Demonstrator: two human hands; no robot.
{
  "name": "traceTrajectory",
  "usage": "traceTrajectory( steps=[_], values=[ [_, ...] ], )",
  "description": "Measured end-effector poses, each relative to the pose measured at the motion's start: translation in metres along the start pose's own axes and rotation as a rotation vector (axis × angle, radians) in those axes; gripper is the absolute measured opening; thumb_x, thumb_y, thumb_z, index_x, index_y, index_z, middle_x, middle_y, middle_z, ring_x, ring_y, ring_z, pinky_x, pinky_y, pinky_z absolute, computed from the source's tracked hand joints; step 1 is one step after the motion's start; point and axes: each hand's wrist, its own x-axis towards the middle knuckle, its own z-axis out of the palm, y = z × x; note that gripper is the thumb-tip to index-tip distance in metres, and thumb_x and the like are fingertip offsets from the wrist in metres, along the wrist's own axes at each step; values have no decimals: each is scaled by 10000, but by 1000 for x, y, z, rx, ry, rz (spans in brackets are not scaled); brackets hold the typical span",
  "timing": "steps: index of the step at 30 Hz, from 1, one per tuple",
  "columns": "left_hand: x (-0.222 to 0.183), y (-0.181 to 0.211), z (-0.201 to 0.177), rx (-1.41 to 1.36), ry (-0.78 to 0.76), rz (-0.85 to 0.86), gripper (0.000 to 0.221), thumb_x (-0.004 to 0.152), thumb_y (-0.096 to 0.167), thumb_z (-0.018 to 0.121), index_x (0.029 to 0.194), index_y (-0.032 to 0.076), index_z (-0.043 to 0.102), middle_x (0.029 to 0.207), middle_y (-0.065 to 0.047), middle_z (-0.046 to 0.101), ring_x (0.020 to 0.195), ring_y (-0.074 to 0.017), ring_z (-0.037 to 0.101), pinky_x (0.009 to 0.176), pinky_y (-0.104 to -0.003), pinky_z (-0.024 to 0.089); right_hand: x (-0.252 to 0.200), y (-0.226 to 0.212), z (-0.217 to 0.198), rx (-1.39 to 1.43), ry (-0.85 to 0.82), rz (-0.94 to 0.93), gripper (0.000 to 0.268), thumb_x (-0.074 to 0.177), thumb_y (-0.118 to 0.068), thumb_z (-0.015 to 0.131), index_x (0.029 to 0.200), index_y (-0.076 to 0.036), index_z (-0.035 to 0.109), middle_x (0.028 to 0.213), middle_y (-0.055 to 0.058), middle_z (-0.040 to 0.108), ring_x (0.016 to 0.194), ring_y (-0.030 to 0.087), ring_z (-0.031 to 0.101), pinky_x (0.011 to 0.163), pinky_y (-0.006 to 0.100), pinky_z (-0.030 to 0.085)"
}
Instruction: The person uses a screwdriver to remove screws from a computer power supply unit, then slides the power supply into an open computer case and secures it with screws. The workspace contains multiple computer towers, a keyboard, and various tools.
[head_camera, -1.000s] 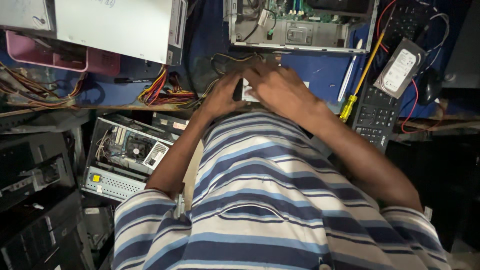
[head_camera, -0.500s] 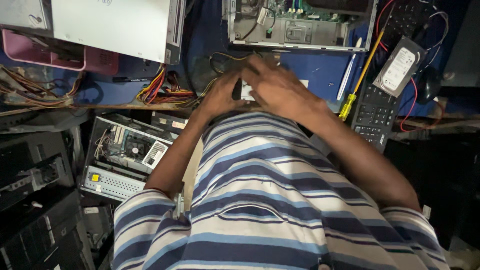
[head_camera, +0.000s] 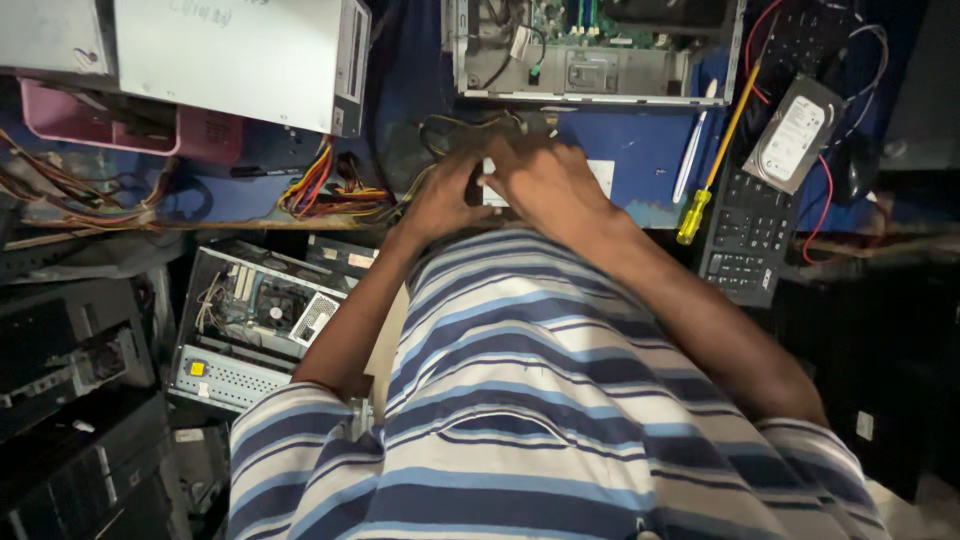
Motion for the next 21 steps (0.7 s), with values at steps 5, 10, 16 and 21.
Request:
traceTrajectory(
  steps=[5, 10, 16, 21],
  values=[
    [-2, 4, 1, -23, -25, -40, 788, 679, 206, 923, 1361, 35, 569, 1334, -197, 623, 1265, -399, 596, 1102, -450, 482, -9, 4, -12, 230, 201, -403, 487, 724, -33, 720, 1189, 24, 586, 1173, 276, 653, 1058, 468, 655, 824, 517, 552],
    [-7, -5, 2, 19, -42, -55, 757, 707, 258, 915, 1341, 27, 572, 1338, -206, 613, 1264, -405, 579, 1110, -461, 466, -8, 1, 9, 129, 227, -309, 463, 754, -94, 782, 1151, 49, 590, 1085, 295, 659, 887, 464, 677, 715, 508, 562],
    [-5, -3, 4, 94, -94, -77, 874, 743, 308, 908, 1448, 30, 472, 1400, -231, 566, 1318, -421, 543, 1130, -478, 433, -12, 37, 35, 135, 306, -156, 248, 991, -183, 752, 1096, 11, 638, 804, 212, 704, 679, 378, 716, 596, 445, 562],
    [2, 23, -10, 197, -100, -22, 1019, 715, 430, 907, 1503, 36, 396, 1462, -246, 485, 1364, -444, 467, 1158, -512, 378, -76, 100, 28, 774, 759, 93, 168, 1057, -163, 733, 1068, -34, 625, 903, 125, 711, 730, 237, 724, 648, 371, 614]
  ],
)
